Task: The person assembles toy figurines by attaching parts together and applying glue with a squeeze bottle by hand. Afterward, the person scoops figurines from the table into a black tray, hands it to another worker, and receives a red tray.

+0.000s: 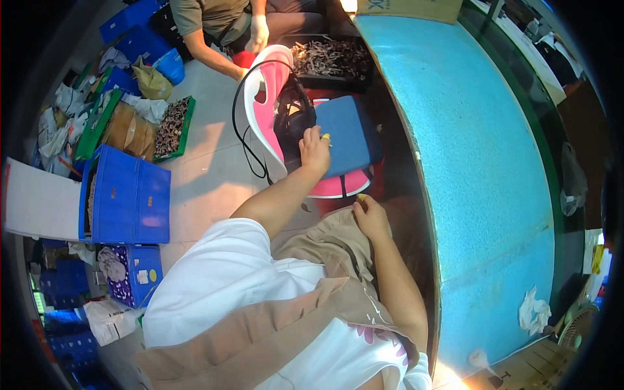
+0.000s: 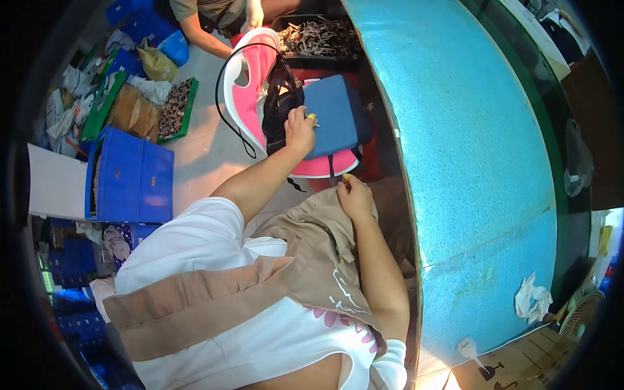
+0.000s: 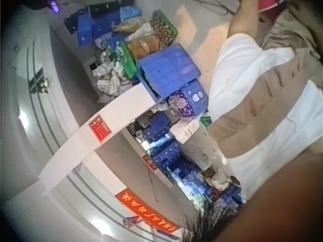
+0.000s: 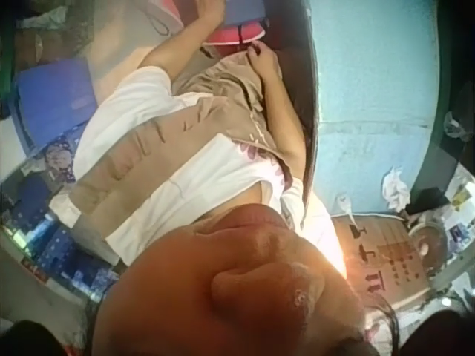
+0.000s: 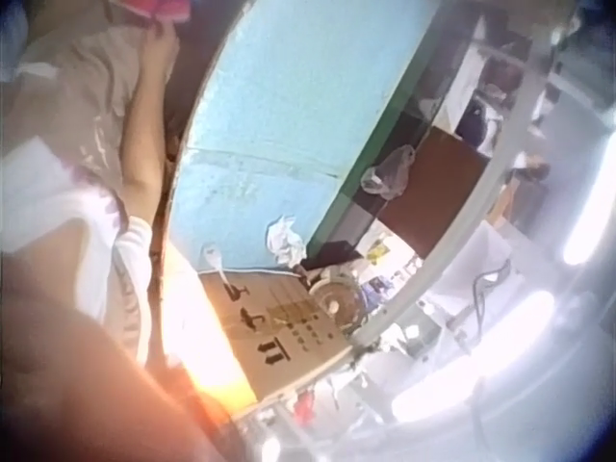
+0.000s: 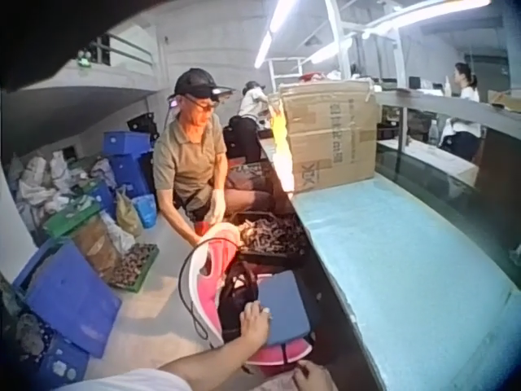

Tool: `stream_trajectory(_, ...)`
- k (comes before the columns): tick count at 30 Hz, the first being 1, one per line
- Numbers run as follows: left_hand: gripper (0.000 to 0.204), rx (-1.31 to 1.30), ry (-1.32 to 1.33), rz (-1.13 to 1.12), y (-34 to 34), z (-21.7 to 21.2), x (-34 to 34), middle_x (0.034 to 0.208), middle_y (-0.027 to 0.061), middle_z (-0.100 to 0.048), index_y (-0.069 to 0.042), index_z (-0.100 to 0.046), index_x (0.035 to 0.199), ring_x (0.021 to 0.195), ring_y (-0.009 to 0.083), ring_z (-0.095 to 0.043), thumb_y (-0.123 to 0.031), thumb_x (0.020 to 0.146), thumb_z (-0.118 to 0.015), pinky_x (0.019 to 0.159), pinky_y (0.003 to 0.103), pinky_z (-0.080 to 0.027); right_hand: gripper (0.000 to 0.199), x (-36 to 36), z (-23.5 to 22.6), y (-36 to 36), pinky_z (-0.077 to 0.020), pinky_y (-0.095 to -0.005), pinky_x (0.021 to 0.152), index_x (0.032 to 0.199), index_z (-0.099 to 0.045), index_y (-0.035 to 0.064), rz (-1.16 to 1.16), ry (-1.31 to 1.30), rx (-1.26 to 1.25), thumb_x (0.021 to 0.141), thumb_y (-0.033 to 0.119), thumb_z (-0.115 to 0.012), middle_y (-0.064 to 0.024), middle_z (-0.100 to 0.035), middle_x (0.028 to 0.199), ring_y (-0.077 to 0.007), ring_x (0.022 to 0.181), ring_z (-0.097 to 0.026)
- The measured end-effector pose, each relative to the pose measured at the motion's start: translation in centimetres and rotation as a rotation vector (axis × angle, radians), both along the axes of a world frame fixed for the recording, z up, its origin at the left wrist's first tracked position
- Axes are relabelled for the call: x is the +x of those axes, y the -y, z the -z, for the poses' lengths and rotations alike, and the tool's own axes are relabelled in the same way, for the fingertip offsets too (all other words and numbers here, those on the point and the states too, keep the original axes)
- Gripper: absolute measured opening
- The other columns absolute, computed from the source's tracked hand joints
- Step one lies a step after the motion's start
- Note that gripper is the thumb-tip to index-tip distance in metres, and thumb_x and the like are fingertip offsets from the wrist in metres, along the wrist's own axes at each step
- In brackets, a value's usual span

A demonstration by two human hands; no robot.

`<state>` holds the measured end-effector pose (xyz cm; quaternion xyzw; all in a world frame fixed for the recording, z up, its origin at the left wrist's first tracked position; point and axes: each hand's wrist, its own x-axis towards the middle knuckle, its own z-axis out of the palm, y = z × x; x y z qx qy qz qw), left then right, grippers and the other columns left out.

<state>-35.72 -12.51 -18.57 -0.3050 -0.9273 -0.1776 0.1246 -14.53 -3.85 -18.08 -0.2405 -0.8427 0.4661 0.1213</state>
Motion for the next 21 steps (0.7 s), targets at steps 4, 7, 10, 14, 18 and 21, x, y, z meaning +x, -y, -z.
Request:
stream_trajectory(4, 0.030, -0.245, 0.003, 0.047, -1.7, 0.5, 1.1, 0.133, 0.0142, -0.038, -0.009, -0.058, 0.109, 0.119, 0.0308, -0.033, -0.018, 0.085, -0.043, 0.097, 0.049, -0.023, 0.026, 0.5, 1.5, -0.2, -0.0464, -0.0400, 0.072, 0.096, -0.062, 0.0029, 0.068, -0.097, -0.067, 0.078, 0.022, -0.058, -0.0178, -0.063, 0.085, -0.0338, 0.080, -0.060)
stream_trajectory(7, 0.031, -0.343, -0.286, 0.030, -2.7, 0.9, 1.7, 0.132, 0.0167, -0.039, -0.014, -0.058, 0.113, 0.115, 0.0330, -0.038, -0.018, 0.086, -0.043, 0.102, 0.049, -0.017, 0.027, 0.4, 1.3, -0.2, -0.0462, -0.0404, 0.072, 0.096, -0.062, 0.0022, 0.035, -0.133, -0.037, 0.078, 0.022, -0.057, -0.0186, -0.063, 0.085, -0.0347, 0.080, -0.060)
stream_trajectory(10, 0.030, -0.697, 0.013, 0.021, -4.6, 0.1, 0.7, 0.117, 0.0142, -0.051, -0.016, -0.058, 0.113, 0.111, 0.0342, -0.044, -0.019, 0.087, -0.044, 0.102, 0.053, -0.018, 0.026, 0.5, 2.0, -0.1, -0.0466, -0.0375, 0.072, 0.096, -0.061, 0.0010, 0.048, -0.107, -0.056, 0.079, 0.020, -0.058, -0.0186, -0.063, 0.086, -0.0326, 0.079, -0.061)
stream_trajectory(14, 0.024, -0.347, 0.210, -0.096, -8.7, -0.7, -0.6, 0.106, 0.0124, -0.057, -0.012, -0.061, 0.104, 0.107, 0.0322, -0.050, -0.020, 0.084, -0.051, 0.088, 0.052, -0.038, 0.020, 2.0, 1.4, -0.6, -0.0462, -0.0272, 0.073, 0.097, -0.060, -0.0003, 0.134, -0.218, -0.386, 0.086, 0.015, -0.056, -0.0111, -0.065, 0.085, -0.0160, 0.081, -0.061)
stream_trajectory(18, 0.027, -0.089, 0.763, -0.166, -13.9, -2.8, -7.1, 0.090, 0.0130, -0.063, -0.005, -0.062, 0.097, 0.080, 0.0272, -0.062, -0.024, 0.079, -0.059, 0.067, 0.042, -0.050, 0.025, 7.2, -1.0, -0.8, -0.0448, -0.0262, 0.079, 0.106, -0.055, -0.0016, 0.282, -0.239, -0.636, 0.089, 0.016, -0.052, -0.0089, -0.063, 0.095, -0.0146, 0.090, -0.058)
stream_trajectory(21, 0.028, 0.275, 1.029, -0.360, -14.4, -1.7, -16.5, 0.074, 0.0124, -0.063, 0.000, -0.060, 0.092, 0.060, 0.0258, -0.062, -0.024, 0.078, -0.061, 0.052, 0.042, -0.050, 0.027, 12.1, -2.0, 0.4, -0.0439, -0.0286, 0.084, 0.110, -0.053, -0.0021, 0.500, -0.222, -0.789, 0.087, 0.012, -0.055, -0.0106, -0.059, 0.102, -0.0193, 0.095, -0.057)
